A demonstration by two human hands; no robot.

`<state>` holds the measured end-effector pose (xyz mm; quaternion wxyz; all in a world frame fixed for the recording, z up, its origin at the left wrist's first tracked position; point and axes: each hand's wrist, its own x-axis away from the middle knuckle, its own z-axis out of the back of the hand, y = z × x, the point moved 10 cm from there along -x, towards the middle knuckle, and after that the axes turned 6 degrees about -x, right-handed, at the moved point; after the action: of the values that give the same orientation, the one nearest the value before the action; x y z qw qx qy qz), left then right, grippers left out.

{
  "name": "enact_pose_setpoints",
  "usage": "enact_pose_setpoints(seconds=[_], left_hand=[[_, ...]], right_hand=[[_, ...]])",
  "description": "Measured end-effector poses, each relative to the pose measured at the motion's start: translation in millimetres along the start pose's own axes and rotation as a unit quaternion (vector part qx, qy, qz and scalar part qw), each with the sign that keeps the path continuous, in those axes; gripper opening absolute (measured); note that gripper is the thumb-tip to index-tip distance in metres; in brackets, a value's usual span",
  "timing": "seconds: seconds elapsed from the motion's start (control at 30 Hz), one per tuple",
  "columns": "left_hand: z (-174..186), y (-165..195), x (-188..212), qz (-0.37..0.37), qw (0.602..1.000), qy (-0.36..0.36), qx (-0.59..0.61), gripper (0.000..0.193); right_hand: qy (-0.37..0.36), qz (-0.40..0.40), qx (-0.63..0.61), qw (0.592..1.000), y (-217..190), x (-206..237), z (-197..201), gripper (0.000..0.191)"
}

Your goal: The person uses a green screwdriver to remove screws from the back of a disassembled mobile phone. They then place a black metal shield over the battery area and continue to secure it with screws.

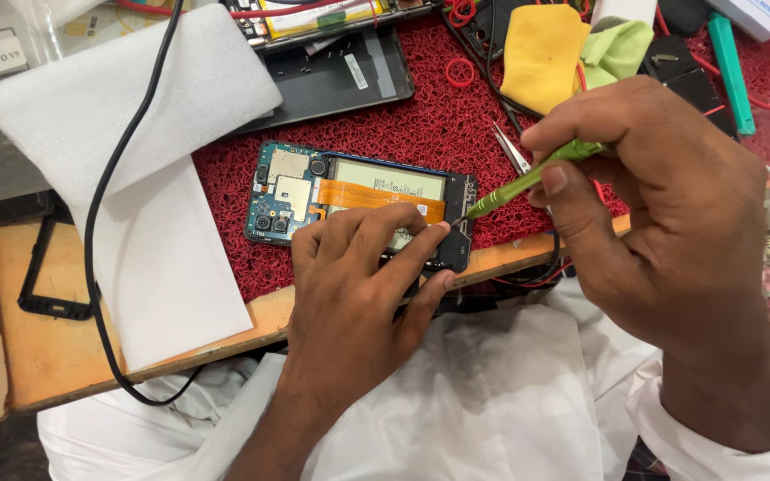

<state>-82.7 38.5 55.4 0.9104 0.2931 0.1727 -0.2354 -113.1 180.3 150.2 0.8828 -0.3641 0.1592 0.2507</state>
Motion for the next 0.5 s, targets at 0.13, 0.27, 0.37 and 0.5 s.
enact_pose_setpoints(seconds=[0.13, 0.27, 0.37, 0.5], left_hand=[[-0.3, 1.1, 0.4, -0.004, 1.0, 0.001, -0.007, 0.038], [-0.2, 1.7, 0.9, -0.007, 1.0, 0.002, -0.01, 0.038], [-0.4, 1.5, 1.1, -0.007, 1.0, 0.0, -0.011, 0.038], [0.4, 1.3, 0.7, -0.003, 1.0, -0.001, -0.005, 0.037]], right_hand=[[-0.004, -0.015, 0.021, 1.0, 1.5, -0.5, -2.5, 0.012], [-0.006, -0.028, 0.009, 1.0, 3.6, -1.6, -3.8, 0.012], [-0.009, -0.03, 0.017, 0.999, 4.3, -1.5, -5.1, 0.013], [-0.008, 0.0, 0.02, 1.0, -3.5, -0.9, -4.0, 0.014]])
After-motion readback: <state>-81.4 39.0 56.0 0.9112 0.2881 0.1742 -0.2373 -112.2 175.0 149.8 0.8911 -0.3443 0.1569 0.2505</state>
